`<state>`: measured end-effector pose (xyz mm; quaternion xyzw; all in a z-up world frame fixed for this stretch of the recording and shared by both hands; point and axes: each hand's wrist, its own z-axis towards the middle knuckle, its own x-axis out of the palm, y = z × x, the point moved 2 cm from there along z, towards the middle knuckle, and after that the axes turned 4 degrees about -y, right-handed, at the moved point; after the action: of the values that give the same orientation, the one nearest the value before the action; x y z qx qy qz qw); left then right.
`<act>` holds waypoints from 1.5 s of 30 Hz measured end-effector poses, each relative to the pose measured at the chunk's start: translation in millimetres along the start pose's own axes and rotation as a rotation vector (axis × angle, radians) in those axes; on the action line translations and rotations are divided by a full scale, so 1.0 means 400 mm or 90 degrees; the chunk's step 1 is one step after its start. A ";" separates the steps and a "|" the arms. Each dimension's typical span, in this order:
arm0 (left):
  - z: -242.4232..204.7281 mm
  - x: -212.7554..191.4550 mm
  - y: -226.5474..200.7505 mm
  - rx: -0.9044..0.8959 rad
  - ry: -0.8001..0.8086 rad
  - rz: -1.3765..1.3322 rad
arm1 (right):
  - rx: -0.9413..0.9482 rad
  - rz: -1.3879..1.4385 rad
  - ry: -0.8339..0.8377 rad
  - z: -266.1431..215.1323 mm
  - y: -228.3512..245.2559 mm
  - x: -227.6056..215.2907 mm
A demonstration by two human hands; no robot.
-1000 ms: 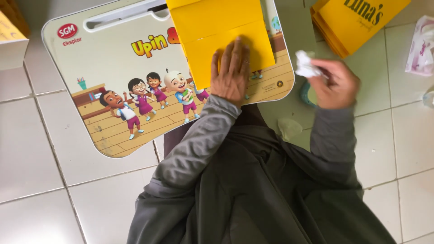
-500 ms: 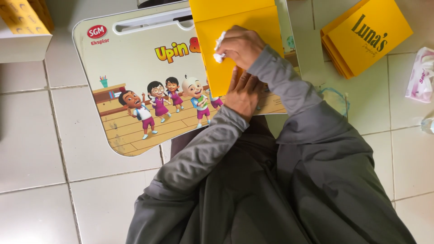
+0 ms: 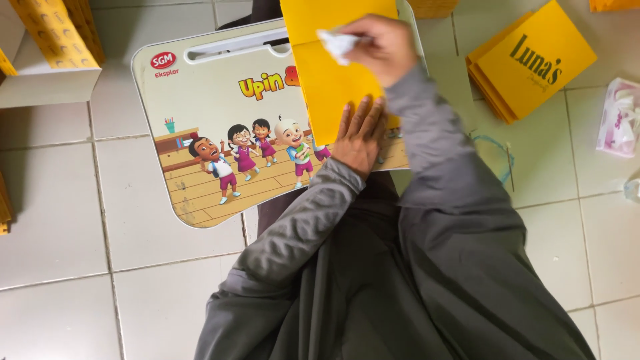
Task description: Applying glue to paper flaps and folding them to assemble folders on a lap desk
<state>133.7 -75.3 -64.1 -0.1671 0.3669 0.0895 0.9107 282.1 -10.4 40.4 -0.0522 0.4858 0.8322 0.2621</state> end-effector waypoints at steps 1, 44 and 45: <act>0.004 0.001 0.006 -0.004 -0.004 0.003 | -0.003 0.001 0.006 -0.014 0.035 -0.032; -0.004 0.016 0.013 -0.009 0.003 -0.077 | -0.153 -0.194 0.270 0.005 -0.104 0.209; -0.021 0.037 0.014 -0.001 0.007 -0.063 | -0.184 -0.178 0.306 0.015 -0.110 0.248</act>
<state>137.2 -72.5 -81.3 -0.1865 0.3633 0.0436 0.9118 219.5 50.1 -24.6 -0.3502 0.3986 0.8125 0.2414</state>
